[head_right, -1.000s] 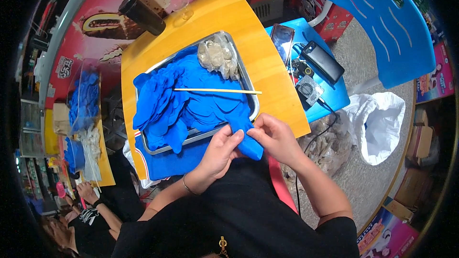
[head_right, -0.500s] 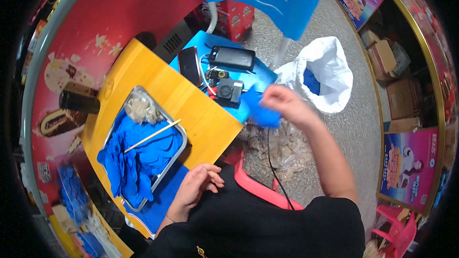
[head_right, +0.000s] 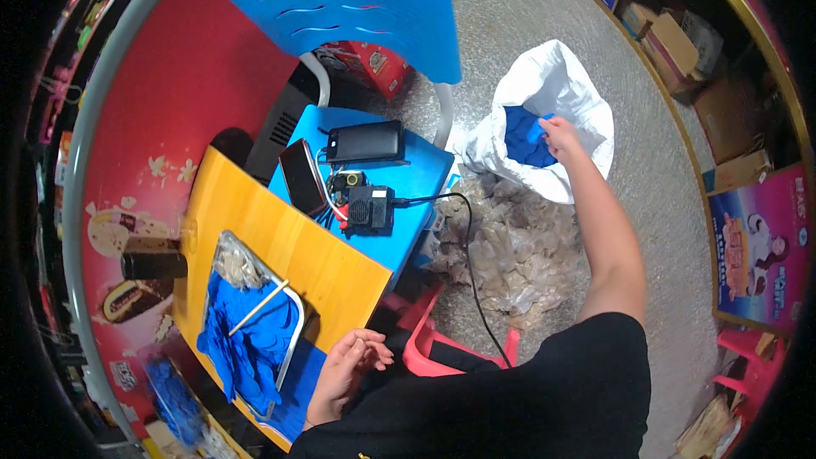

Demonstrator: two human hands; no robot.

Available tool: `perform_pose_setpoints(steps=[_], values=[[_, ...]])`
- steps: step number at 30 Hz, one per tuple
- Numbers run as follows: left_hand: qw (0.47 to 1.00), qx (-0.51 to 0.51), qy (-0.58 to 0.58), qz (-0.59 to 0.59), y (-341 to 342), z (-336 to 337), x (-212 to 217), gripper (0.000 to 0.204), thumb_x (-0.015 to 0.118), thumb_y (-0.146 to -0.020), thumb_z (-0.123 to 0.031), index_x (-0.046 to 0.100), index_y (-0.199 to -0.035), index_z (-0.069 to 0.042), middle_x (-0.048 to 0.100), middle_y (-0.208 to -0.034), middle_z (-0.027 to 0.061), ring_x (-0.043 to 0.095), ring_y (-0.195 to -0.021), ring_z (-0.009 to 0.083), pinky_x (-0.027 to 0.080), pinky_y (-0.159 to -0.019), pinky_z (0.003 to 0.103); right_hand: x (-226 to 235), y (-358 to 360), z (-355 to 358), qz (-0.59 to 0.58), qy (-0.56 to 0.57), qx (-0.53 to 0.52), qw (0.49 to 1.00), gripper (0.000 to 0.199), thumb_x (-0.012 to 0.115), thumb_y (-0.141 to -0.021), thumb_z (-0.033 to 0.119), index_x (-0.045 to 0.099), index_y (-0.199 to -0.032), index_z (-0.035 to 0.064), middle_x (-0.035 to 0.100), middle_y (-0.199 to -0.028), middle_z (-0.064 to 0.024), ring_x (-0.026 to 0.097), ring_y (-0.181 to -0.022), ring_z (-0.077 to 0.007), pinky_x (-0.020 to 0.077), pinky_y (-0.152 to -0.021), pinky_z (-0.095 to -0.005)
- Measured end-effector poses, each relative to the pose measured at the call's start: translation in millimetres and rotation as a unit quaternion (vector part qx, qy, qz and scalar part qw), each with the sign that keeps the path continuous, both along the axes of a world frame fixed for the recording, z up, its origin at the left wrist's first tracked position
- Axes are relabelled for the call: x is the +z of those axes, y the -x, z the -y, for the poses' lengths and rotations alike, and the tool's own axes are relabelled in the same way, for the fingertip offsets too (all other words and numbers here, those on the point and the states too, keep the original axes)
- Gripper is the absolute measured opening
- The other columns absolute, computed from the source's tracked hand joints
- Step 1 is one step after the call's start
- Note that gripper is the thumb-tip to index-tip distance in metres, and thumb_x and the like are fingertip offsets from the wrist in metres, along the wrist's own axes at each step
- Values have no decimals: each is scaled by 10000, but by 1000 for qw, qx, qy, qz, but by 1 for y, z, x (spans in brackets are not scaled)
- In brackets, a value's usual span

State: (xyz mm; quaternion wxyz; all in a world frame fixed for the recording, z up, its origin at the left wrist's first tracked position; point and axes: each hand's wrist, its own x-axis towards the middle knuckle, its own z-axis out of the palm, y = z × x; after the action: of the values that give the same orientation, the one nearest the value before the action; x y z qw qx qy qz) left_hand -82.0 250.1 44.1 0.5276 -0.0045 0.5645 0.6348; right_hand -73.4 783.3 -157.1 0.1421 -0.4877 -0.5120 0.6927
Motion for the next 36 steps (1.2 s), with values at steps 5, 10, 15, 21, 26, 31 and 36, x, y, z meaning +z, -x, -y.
perform_pose_setpoints(steps=[5, 10, 15, 21, 26, 31, 36], values=[[999, -21, 26, 9, 3, -24, -2, 268, 414, -961, -206, 511, -1113, -8, 612, -943, 98, 587, -876, 158, 449, -768, 264, -40, 39, -19, 114, -181, 61, 975, 209, 665, -800, 237, 542, -748, 77, 558, -614, -31, 553, -524, -136, 419, -475, -288], [998, -33, 42, 16, 2, -37, -7, 276, 407, -965, -187, 497, -1136, 9, 610, -951, 115, 586, -877, 170, 452, -792, 279, -67, 48, -22, 263, -291, 216, 894, 218, 676, -758, 241, 607, -795, 38, 638, -702, -96, 628, -613, -193, 478, -612, -338], [998, -22, 50, 23, 4, -38, -9, 281, 406, -967, -195, 497, -1139, 8, 608, -958, 118, 583, -874, 171, 450, -795, 279, -71, 54, -11, 342, -286, 293, 846, 246, 672, -778, 281, 634, -934, 94, 653, -947, -111, 613, -929, -280, 482, -793, -397], [998, -22, 59, 27, 3, -43, -9, 284, 407, -967, -202, 496, -1140, 5, 607, -963, 119, 581, -880, 171, 448, -801, 280, -88, 66, -20, 300, -267, 309, 862, 281, 648, -794, 353, 632, -993, 156, 626, -1061, -101, 590, -993, -279, 473, -816, -406], [998, -7, 45, 31, 0, -41, -6, 291, 430, -959, -208, 493, -1140, 11, 602, -984, 119, 579, -900, 173, 446, -809, 281, -79, 72, -30, 334, -290, 209, 872, 280, 613, -796, 325, 652, -990, 127, 673, -928, -78, 641, -880, -252, 492, -771, -357], [988, 17, -105, -117, 11, -25, 26, 307, 486, -924, -169, 490, -1152, 36, 580, -1101, 175, 566, -1040, 243, 432, -917, 346, -35, 68, -22, 128, -312, 130, 932, 233, 576, -789, 214, 660, -897, 25, 666, -748, -104, 641, -714, -222, 492, -658, -330], [854, -19, -422, -304, 28, -23, 125, 677, 434, -881, -541, 510, -1206, 48, 477, -1233, 291, 432, -1189, 436, 285, -1004, 566, -15, 25, -3, -85, -341, 48, 935, 334, 531, -893, 271, 548, -1149, 57, 583, -1060, -75, 543, -933, -160, 425, -834, -287]])
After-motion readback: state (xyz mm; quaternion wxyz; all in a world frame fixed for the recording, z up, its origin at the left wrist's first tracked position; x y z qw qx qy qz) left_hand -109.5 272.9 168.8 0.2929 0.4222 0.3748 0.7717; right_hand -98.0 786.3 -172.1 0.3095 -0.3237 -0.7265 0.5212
